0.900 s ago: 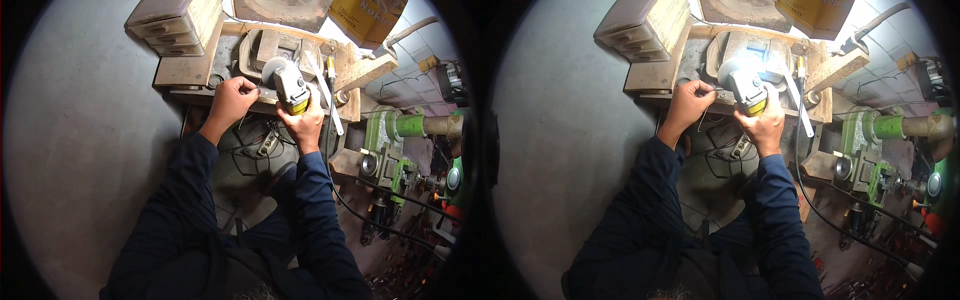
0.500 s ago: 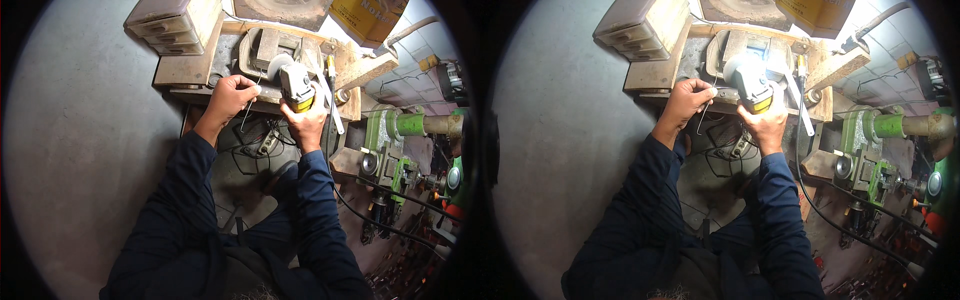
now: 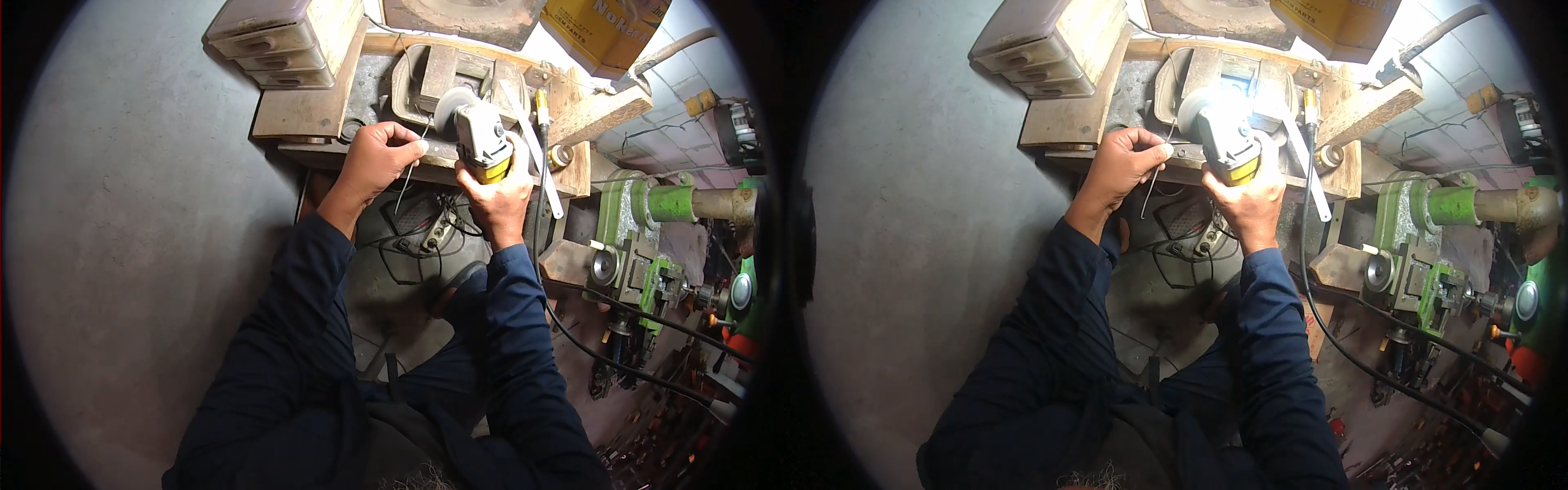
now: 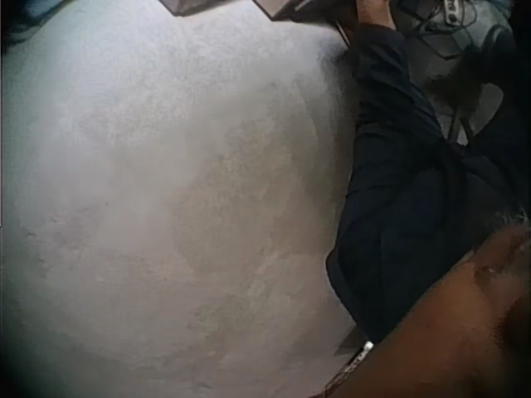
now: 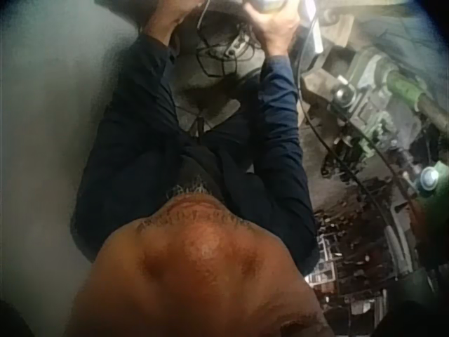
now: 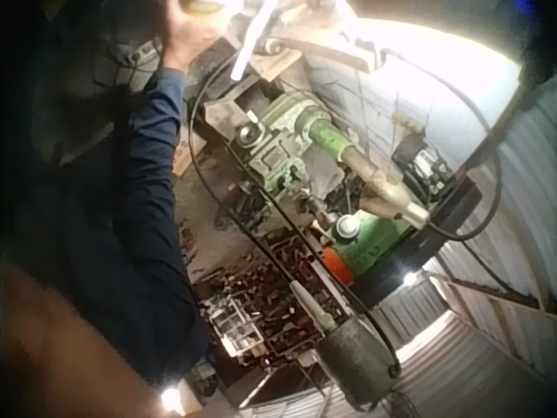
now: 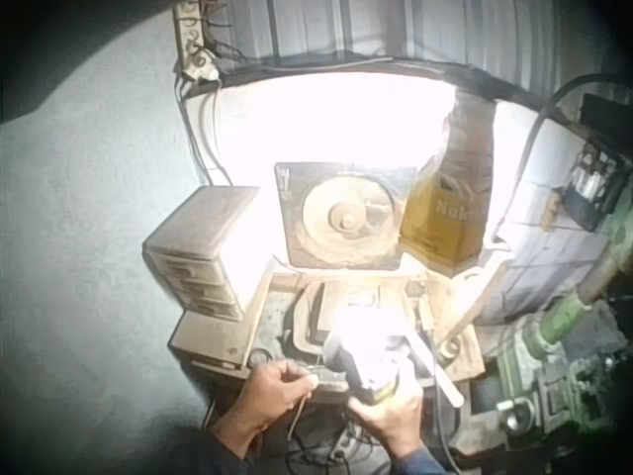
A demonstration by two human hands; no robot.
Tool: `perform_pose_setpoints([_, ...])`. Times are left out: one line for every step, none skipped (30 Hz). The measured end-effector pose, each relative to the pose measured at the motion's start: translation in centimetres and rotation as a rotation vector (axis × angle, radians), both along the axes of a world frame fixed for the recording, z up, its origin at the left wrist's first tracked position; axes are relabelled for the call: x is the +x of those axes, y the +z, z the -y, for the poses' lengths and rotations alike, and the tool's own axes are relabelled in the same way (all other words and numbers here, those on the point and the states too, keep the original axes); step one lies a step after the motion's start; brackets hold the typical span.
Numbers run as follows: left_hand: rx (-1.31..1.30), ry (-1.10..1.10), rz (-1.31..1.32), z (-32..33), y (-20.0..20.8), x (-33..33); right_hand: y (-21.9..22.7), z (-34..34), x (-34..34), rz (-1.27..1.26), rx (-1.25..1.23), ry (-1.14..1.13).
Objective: The person grinds a small metal component using a handheld angle grinder at a workbench, then takes a metal rod and circular plate to an engine assembly and works on it with pliers and a T-handle tool.
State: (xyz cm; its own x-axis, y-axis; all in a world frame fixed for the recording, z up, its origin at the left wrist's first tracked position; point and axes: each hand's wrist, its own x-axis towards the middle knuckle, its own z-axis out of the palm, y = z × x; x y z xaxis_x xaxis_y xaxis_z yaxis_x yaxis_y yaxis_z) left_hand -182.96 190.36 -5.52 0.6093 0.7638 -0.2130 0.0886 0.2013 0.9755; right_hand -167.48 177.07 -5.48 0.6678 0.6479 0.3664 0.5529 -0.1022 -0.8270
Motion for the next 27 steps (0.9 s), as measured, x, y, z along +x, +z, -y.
perform_pose_setpoints([0.000,0.000,0.000,-0.01,-0.03,0.00,-0.14,-0.03,0.06,-0.011,0.008,0.005])
perform_pose_setpoints([0.009,0.000,-0.002,0.00,-0.05,0.00,-0.18,-0.06,0.09,-0.011,0.008,0.006])
perform_pose_setpoints([0.018,-0.001,-0.004,0.00,-0.06,-0.01,-0.21,-0.08,0.12,-0.002,0.014,0.012])
perform_pose_setpoints([0.018,0.000,-0.005,0.02,-0.01,-0.04,-0.24,-0.08,0.13,0.007,0.019,0.018])
perform_pose_setpoints([0.015,-0.005,-0.006,0.04,0.12,-0.05,-0.28,-0.08,0.16,0.007,0.019,0.017])
perform_pose_setpoints([0.012,-0.010,-0.007,0.05,0.18,-0.06,-0.32,-0.07,0.18,0.002,0.017,0.019])
perform_pose_setpoints([0.012,-0.010,-0.007,0.00,-0.01,-0.05,-0.37,-0.07,0.19,-0.004,0.015,0.022])
perform_pose_setpoints([0.024,-0.009,-0.001,-0.05,-0.19,-0.03,-0.43,-0.07,0.19,-0.004,0.015,0.022])
perform_pose_setpoints([0.036,-0.008,0.004,-0.08,-0.33,-0.02,-0.49,-0.08,0.18,0.004,0.018,0.021])
perform_pose_setpoints([0.036,-0.007,0.005,-0.11,-0.43,-0.06,-0.51,-0.08,0.17,0.012,0.021,0.020])
perform_pose_setpoints([0.036,-0.011,-0.003,-0.10,-0.35,-0.05,-0.49,-0.08,0.16,0.012,0.021,0.020])
perform_pose_setpoints([0.035,-0.014,-0.011,-0.09,-0.31,-0.04,-0.41,-0.05,0.13,0.007,0.016,0.019])
perform_pose_setpoints([0.036,-0.014,-0.011,-0.10,-0.35,-0.04,-0.32,-0.04,0.10,0.001,0.012,0.017])
perform_pose_setpoints([0.049,-0.016,-0.014,-0.10,-0.38,-0.05,-0.18,-0.05,0.02,0.001,0.013,0.018])
perform_pose_setpoints([0.062,-0.019,-0.017,-0.10,-0.36,-0.08,-0.03,-0.07,-0.07,-0.009,0.014,0.020])
perform_pose_setpoints([0.063,-0.017,-0.017,-0.09,-0.30,-0.14,0.07,-0.10,-0.14,-0.020,0.015,0.023])
perform_pose_setpoints([0.057,-0.019,-0.020,-0.09,-0.36,-0.07,0.01,-0.08,-0.08,-0.020,0.014,0.021])
perform_pose_setpoints([0.051,-0.020,-0.022,-0.09,-0.42,0.00,-0.06,-0.08,-0.02,-0.018,0.011,0.025])
perform_pose_setpoints([0.050,-0.022,-0.023,-0.11,-0.55,0.06,-0.13,-0.08,0.05,-0.015,0.009,0.029])
perform_pose_setpoints([0.056,-0.018,-0.021,-0.10,-0.54,0.07,-0.26,-0.11,0.08,-0.015,0.010,0.029])
perform_pose_setpoints([0.063,-0.014,-0.020,-0.10,-0.51,0.08,-0.54,-0.13,0.13,-0.002,0.018,0.030])
perform_pose_setpoints([0.063,-0.015,-0.020,-0.07,-0.45,0.07,-0.70,-0.13,0.17,0.010,0.026,0.031])
perform_pose_setpoints([0.041,-0.011,-0.020,0.03,-0.16,0.05,-0.69,-0.11,0.18,0.010,0.026,0.031])
perform_pose_setpoints([0.019,-0.008,-0.020,0.11,0.01,0.04,-0.69,-0.07,0.19,0.015,0.030,0.037])
perform_pose_setpoints([0.019,-0.009,-0.020,0.19,-0.02,0.10,-0.68,-0.05,0.20,0.021,0.034,0.043])
perform_pose_setpoints([0.043,-0.004,-0.022,0.29,-0.12,0.20,-0.65,-0.06,0.16,0.020,0.034,0.043])
perform_pose_setpoints([0.067,-0.001,-0.024,0.35,-0.18,0.26,-0.54,-0.09,0.09,0.015,0.028,0.043])
